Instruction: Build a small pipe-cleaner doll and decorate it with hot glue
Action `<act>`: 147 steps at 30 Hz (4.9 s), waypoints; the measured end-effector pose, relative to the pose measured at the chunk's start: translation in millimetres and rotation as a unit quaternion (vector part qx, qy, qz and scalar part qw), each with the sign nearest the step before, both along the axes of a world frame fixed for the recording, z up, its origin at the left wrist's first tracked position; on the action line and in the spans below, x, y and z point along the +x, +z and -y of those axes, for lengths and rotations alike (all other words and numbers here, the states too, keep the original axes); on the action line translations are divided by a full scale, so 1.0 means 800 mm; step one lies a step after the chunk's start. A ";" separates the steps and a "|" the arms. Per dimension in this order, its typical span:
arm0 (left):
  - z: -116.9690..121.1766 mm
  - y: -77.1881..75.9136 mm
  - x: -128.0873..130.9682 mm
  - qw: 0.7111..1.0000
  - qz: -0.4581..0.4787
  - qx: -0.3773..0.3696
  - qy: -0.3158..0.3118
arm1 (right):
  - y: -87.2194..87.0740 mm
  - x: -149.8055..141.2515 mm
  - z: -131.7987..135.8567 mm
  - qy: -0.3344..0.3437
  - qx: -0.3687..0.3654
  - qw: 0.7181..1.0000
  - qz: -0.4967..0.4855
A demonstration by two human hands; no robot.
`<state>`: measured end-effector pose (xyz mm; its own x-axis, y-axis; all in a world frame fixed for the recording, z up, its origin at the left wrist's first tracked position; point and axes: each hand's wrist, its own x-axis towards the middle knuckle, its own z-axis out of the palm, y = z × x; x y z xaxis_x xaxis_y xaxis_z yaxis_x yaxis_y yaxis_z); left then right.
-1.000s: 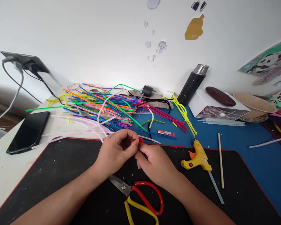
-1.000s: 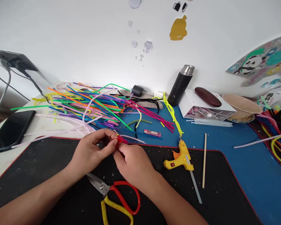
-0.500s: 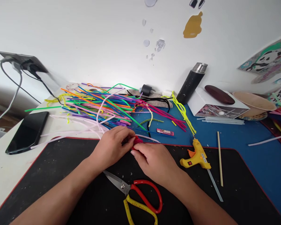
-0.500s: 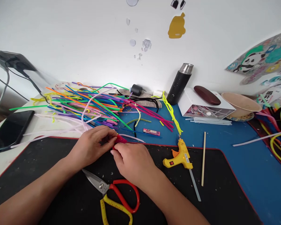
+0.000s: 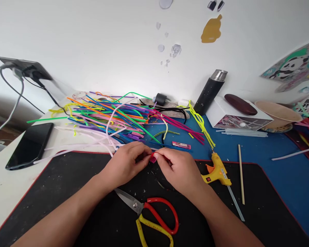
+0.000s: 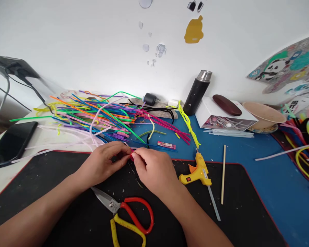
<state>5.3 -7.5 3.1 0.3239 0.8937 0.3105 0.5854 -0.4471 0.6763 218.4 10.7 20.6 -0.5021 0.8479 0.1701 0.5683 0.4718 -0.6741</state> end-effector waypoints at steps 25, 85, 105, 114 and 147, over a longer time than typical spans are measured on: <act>0.007 0.008 0.011 0.981 0.138 -0.067 0.115 | 0.001 -0.016 0.009 0.037 -0.198 0.978 -0.063; 0.008 0.010 0.013 0.915 0.353 -0.185 0.055 | -0.009 -0.009 -0.004 0.010 -0.231 0.971 -0.055; 0.006 0.008 0.012 0.934 0.293 -0.175 0.106 | -0.002 -0.005 -0.010 -0.029 -0.323 0.916 -0.235; 0.002 0.012 0.014 0.896 0.372 -0.227 0.083 | -0.003 -0.009 -0.004 -0.046 -0.295 0.926 -0.231; 0.001 0.015 0.010 0.862 0.403 -0.301 0.067 | -0.007 -0.009 -0.005 -0.047 -0.265 0.934 -0.234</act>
<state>13.2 -8.1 15.1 0.1020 0.9839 -0.1466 -0.1636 0.1620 0.9731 210.8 14.9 15.2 -0.3976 0.9116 -0.1044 0.1758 -0.0360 -0.9838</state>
